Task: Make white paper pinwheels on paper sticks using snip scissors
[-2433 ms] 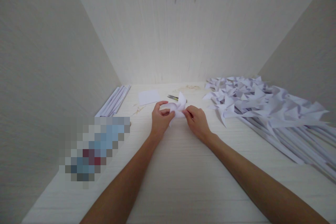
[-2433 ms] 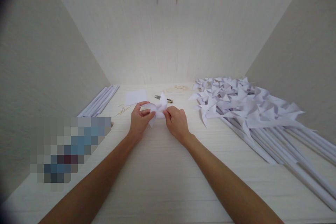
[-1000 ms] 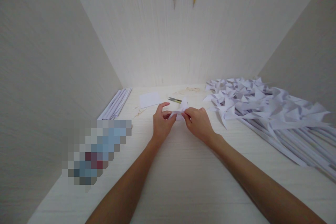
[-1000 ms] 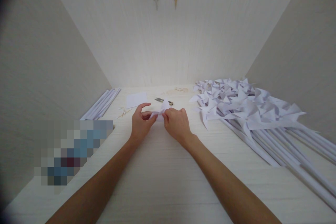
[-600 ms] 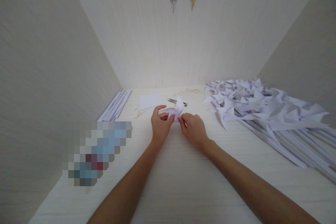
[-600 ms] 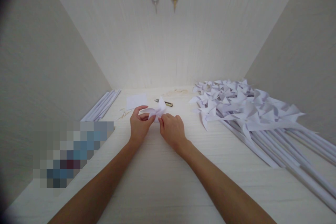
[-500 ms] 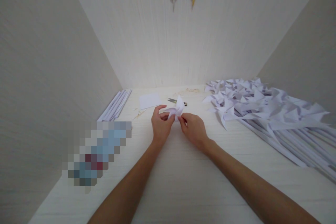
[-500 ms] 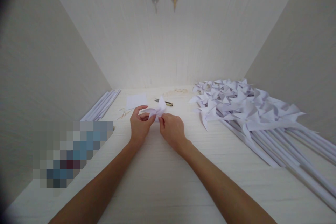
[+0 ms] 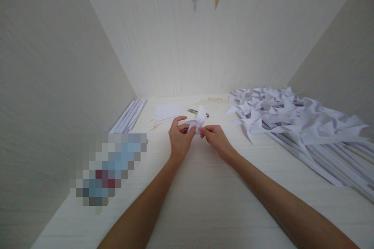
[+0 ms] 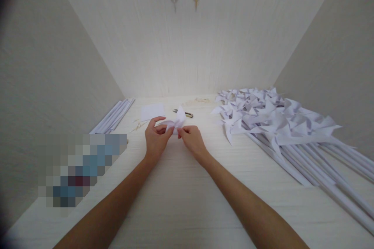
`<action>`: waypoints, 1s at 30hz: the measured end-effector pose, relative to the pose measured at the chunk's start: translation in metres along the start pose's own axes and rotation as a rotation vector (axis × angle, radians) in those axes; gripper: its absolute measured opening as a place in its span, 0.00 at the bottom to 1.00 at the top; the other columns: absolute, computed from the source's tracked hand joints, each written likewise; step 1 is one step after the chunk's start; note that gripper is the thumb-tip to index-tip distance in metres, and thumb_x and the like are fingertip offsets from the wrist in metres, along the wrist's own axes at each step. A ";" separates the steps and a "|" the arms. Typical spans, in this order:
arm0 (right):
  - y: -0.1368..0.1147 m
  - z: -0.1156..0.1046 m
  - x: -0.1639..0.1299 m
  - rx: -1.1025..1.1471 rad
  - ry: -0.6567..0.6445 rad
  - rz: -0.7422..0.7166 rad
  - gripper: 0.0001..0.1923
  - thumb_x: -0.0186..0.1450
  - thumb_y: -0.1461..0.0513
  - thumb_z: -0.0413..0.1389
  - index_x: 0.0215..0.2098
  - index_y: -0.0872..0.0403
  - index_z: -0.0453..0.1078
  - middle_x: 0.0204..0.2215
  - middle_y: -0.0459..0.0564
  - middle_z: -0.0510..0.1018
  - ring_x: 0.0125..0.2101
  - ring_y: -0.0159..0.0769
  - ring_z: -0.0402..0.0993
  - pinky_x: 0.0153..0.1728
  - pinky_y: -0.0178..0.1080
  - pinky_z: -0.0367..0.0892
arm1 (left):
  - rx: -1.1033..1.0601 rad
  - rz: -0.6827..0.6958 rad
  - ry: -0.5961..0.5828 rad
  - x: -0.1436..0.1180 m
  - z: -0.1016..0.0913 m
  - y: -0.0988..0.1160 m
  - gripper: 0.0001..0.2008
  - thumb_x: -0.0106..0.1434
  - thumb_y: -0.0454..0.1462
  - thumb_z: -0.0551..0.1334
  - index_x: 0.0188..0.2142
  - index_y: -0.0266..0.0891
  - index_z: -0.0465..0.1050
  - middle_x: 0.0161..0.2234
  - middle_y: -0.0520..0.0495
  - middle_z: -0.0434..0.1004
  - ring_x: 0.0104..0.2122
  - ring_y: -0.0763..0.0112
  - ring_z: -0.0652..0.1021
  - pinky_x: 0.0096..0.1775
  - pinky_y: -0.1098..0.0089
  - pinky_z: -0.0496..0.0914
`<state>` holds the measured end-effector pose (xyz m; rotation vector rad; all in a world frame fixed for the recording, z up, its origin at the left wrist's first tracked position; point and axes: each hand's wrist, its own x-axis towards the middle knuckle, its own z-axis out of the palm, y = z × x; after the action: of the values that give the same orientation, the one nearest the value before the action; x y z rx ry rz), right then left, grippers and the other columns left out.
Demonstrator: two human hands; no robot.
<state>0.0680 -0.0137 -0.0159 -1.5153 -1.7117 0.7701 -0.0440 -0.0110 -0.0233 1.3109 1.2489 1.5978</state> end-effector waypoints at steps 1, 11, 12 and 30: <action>0.002 0.000 0.002 0.092 -0.021 0.023 0.16 0.57 0.59 0.45 0.14 0.55 0.60 0.09 0.41 0.57 0.14 0.27 0.52 0.19 0.33 0.48 | -0.011 -0.009 -0.002 0.000 0.000 0.001 0.17 0.45 0.32 0.61 0.36 0.37 0.60 0.17 0.58 0.68 0.17 0.79 0.70 0.20 0.79 0.61; 0.009 0.001 -0.002 0.099 0.113 -0.224 0.13 0.56 0.62 0.46 0.16 0.55 0.62 0.13 0.42 0.61 0.17 0.28 0.55 0.22 0.32 0.50 | -0.168 -0.100 0.009 0.001 0.000 0.002 0.19 0.43 0.31 0.63 0.35 0.38 0.60 0.15 0.59 0.68 0.16 0.79 0.70 0.20 0.80 0.61; 0.009 0.002 -0.002 0.104 0.115 -0.227 0.13 0.56 0.61 0.46 0.16 0.55 0.62 0.13 0.42 0.61 0.18 0.28 0.55 0.22 0.32 0.50 | -0.173 -0.105 0.010 0.001 0.000 0.001 0.19 0.43 0.32 0.63 0.35 0.38 0.60 0.15 0.59 0.69 0.17 0.78 0.71 0.21 0.79 0.61; 0.010 0.003 -0.002 0.132 0.128 -0.178 0.14 0.57 0.58 0.45 0.17 0.56 0.62 0.13 0.41 0.58 0.17 0.28 0.53 0.21 0.33 0.48 | -0.139 -0.083 -0.002 0.001 -0.001 0.000 0.18 0.43 0.33 0.63 0.35 0.37 0.60 0.16 0.58 0.69 0.17 0.79 0.70 0.20 0.79 0.61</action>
<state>0.0712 -0.0141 -0.0258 -1.2759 -1.6415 0.6648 -0.0448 -0.0101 -0.0227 1.1597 1.1544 1.5943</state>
